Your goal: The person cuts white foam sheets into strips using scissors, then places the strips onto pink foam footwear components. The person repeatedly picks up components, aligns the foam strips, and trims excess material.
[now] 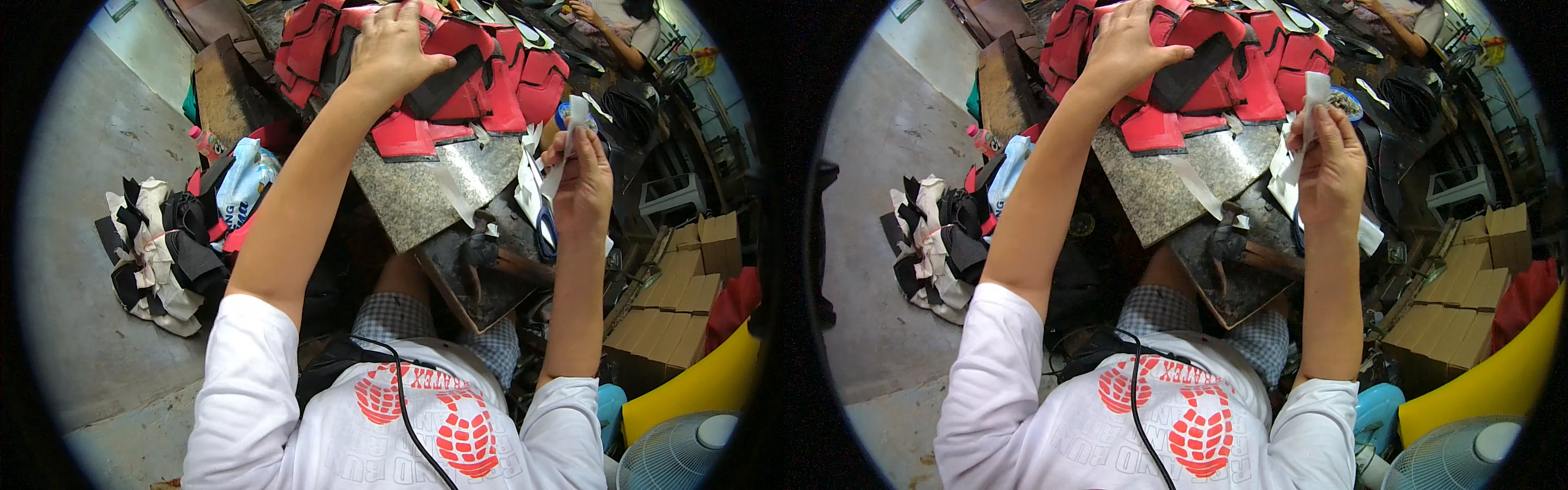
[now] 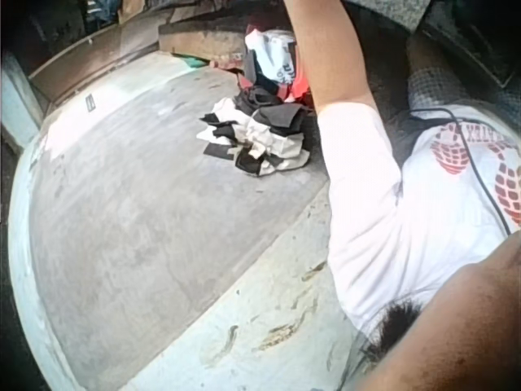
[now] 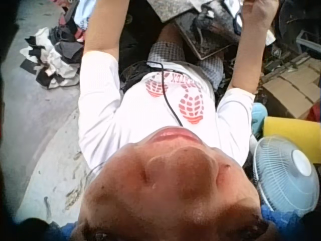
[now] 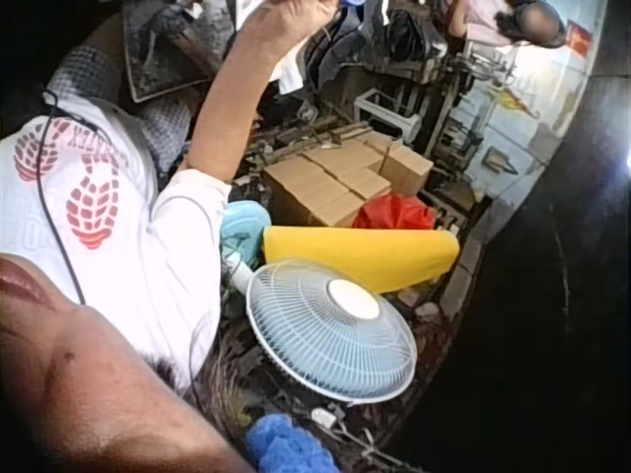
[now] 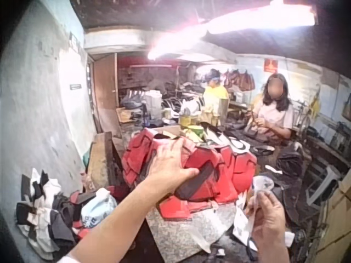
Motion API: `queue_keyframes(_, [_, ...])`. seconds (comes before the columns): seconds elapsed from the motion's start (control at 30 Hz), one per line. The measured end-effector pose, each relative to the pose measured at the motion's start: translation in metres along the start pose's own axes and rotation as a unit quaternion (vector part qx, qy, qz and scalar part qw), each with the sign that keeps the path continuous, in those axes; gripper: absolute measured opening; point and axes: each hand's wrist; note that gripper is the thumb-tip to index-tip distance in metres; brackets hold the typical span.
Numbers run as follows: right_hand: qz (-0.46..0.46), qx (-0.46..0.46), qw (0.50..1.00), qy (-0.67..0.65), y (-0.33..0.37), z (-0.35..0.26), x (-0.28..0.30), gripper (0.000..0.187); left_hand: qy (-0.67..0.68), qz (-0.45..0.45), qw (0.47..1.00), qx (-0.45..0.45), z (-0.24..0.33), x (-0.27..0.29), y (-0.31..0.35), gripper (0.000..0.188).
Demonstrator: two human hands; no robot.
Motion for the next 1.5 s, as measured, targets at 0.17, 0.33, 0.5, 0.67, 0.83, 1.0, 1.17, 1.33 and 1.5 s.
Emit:
queue_keyframes(0.17, [-0.017, -0.044, 0.998, 0.045, 0.021, 0.008, -0.005, 0.014, -0.087, -0.034, 0.990, 0.102, -0.015, -0.024, -0.019, 0.054])
queue_keyframes(0.33, [-0.018, -0.053, 0.997, 0.058, 0.038, 0.004, 0.001, 0.015, 0.067, 0.097, 0.979, 0.169, -0.030, -0.033, -0.039, 0.036])
queue_keyframes(0.5, [0.000, -0.044, 0.998, 0.050, 0.043, 0.000, 0.003, 0.015, 0.135, 0.259, 0.953, 0.084, -0.035, -0.032, -0.043, 0.023])
queue_keyframes(0.67, [-0.020, -0.032, 0.998, 0.048, 0.043, -0.003, 0.002, 0.014, 0.169, 0.317, 0.931, 0.058, -0.030, -0.031, -0.041, 0.021])
queue_keyframes(0.83, [-0.018, -0.015, 1.000, 0.017, 0.037, -0.013, 0.003, 0.015, 0.274, 0.330, 0.899, 0.082, -0.034, -0.022, -0.031, 0.019])
queue_keyframes(1.0, [-0.080, 0.022, 0.996, 0.026, 0.027, -0.022, 0.001, 0.016, 0.503, 0.221, 0.818, 0.171, -0.036, -0.016, -0.004, 0.017])
queue_keyframes(1.17, [-0.133, 0.039, 0.982, 0.127, -0.017, -0.014, -0.019, 0.020, 0.666, 0.087, 0.729, 0.133, -0.031, -0.003, 0.020, 0.028])
queue_keyframes(1.33, [-0.258, 0.161, 0.878, 0.370, -0.092, -0.002, -0.050, 0.022, 0.638, 0.000, 0.762, 0.113, -0.023, 0.010, 0.025, 0.033])
queue_keyframes(1.5, [-0.357, 0.045, 0.841, 0.404, -0.124, -0.010, -0.055, 0.022, 0.658, -0.077, 0.739, 0.119, -0.027, 0.019, 0.031, 0.031])
Point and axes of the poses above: each hand's wrist, its own y-axis away from the middle knuckle, its own x-axis out of the back of the hand, z = x × y, and after that the axes turned 4 degrees about z, right-handed
